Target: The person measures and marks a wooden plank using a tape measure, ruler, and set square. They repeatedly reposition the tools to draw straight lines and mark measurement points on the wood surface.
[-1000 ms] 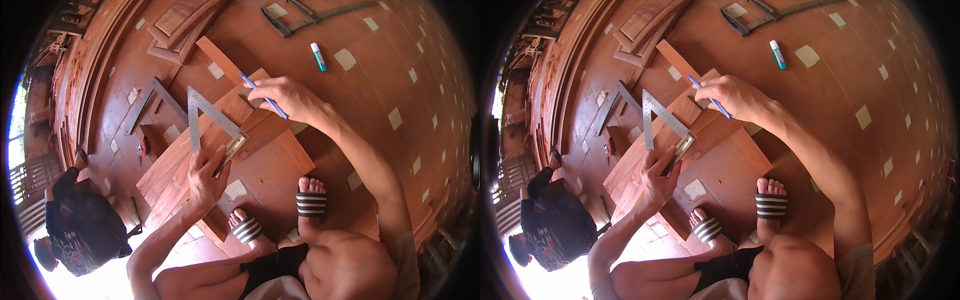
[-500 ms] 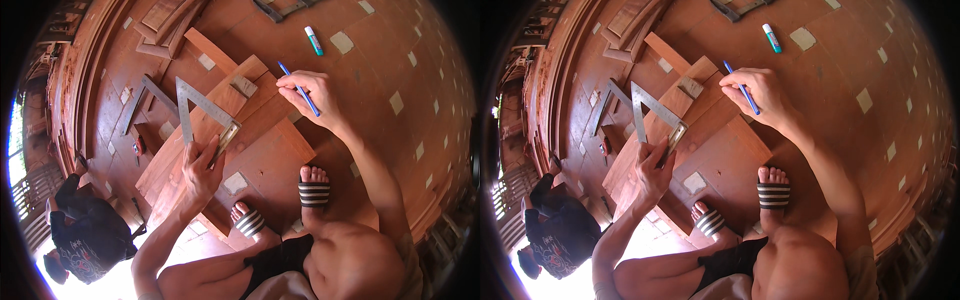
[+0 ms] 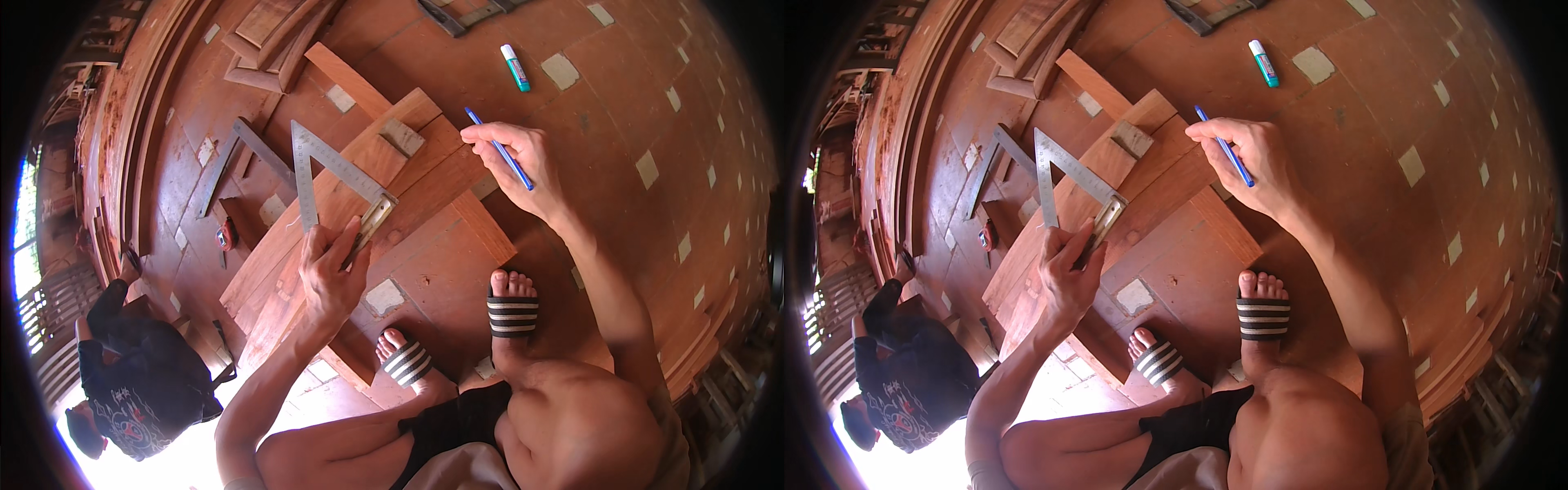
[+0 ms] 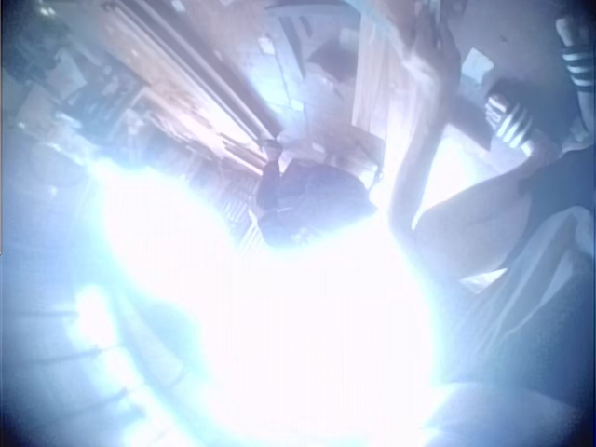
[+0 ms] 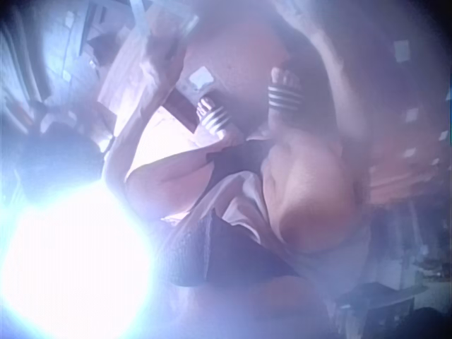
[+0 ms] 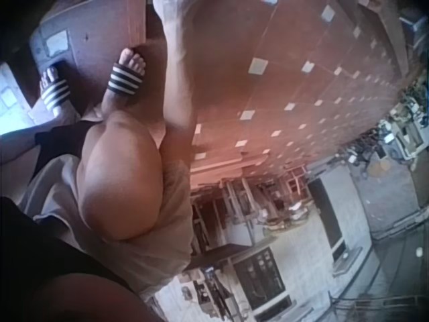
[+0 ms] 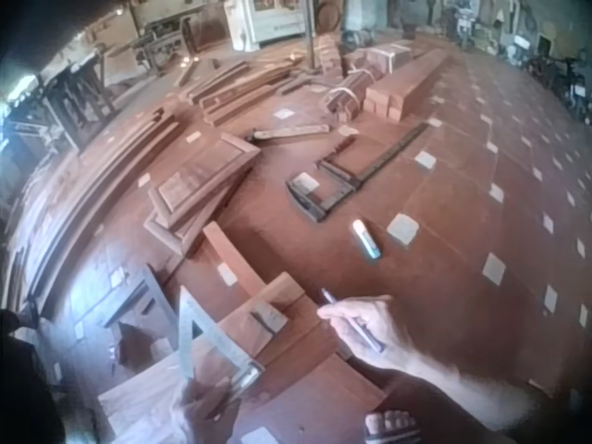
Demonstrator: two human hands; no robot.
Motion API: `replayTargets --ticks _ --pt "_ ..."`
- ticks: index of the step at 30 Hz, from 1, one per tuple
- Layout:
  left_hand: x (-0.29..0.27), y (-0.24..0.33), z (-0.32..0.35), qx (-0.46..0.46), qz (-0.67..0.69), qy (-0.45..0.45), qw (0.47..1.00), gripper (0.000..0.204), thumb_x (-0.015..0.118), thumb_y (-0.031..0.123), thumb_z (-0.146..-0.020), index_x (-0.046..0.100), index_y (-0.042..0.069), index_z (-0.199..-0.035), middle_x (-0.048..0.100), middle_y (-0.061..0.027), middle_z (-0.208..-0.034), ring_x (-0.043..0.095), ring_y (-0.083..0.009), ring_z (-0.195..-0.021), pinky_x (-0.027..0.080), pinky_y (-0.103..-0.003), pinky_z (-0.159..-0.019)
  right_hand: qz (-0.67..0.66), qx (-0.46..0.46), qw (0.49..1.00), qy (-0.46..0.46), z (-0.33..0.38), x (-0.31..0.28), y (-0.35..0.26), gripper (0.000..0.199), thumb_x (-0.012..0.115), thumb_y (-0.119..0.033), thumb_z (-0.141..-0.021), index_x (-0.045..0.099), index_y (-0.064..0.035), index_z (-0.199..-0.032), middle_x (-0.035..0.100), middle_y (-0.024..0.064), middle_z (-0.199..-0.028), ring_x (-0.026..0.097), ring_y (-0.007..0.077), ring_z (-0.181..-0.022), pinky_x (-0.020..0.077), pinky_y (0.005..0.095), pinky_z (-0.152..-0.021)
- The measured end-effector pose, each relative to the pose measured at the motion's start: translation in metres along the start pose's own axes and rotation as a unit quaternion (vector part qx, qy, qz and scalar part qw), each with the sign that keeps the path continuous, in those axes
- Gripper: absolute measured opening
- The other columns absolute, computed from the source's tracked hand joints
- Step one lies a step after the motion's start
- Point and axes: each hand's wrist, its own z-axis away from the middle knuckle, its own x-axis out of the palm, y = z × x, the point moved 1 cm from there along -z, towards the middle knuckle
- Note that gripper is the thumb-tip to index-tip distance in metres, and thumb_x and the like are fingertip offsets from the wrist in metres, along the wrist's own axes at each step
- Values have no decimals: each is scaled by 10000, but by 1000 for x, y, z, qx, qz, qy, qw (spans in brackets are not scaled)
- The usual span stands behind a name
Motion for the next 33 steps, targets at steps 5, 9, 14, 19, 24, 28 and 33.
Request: replayTargets --ticks 5,9,14,19,24,28,33 --pt "-1 1 -1 -9 9 -6 1000 411 877 22 -805 812 11 -1211 566 -93 -862 610 -242 -753 522 -385 -682 -96 74 993 -10 -4 14 -19 371 665 -240 -1093 726 31 -1340 824 179 -1071 791 190 -895 620 308 -771" --pt "-3 4 -2 -16 10 -19 1000 416 876 26 -807 808 11 -1217 598 -101 -893 653 -257 -776 550 -389 -711 -107 21 993 -36 -17 34 -39 366 681 -270 -1085 776 50 -1235 821 173 -964 780 183 -834 602 300 -736" --pt "-4 6 -4 -16 3 -20 1000 413 869 30 -812 804 28 -1220 633 -106 -935 683 -278 -808 568 -403 -736 -93 73 989 -89 -32 62 -56 256 748 -219 -1011 811 19 -1081 802 160 -854 780 192 -755 595 333 -689" --pt "-5 7 -4 -14 -2 -32 999 434 861 43 -815 792 48 -1243 638 -115 -964 685 -307 -843 571 -432 -754 -64 73 989 -112 -43 75 -63 216 765 -188 -989 808 14 -1052 794 183 -851 794 263 -771 604 357 -716" --pt "-5 5 -4 -19 7 -36 999 445 857 46 -815 787 53 -1255 629 -121 -968 676 -320 -839 570 -441 -758 -45 56 990 -122 -46 79 -64 245 760 -182 -1013 804 25 -1137 808 171 -919 772 189 -783 577 314 -704" --pt "-5 6 -5 -16 2 -37 999 438 858 46 -817 788 49 -1249 623 -124 -963 674 -318 -825 568 -437 -753 -54 52 990 -118 -48 79 -66 217 771 -168 -966 816 19 -1066 800 203 -908 801 308 -813 612 383 -739" --pt "-7 9 -7 -23 0 -44 999 424 859 49 -821 790 44 -1239 618 -132 -946 675 -313 -809 564 -431 -737 -37 34 992 -118 -49 78 -69 191 769 -157 -947 818 4 -1036 785 217 -898 790 355 -822 606 401 -736"
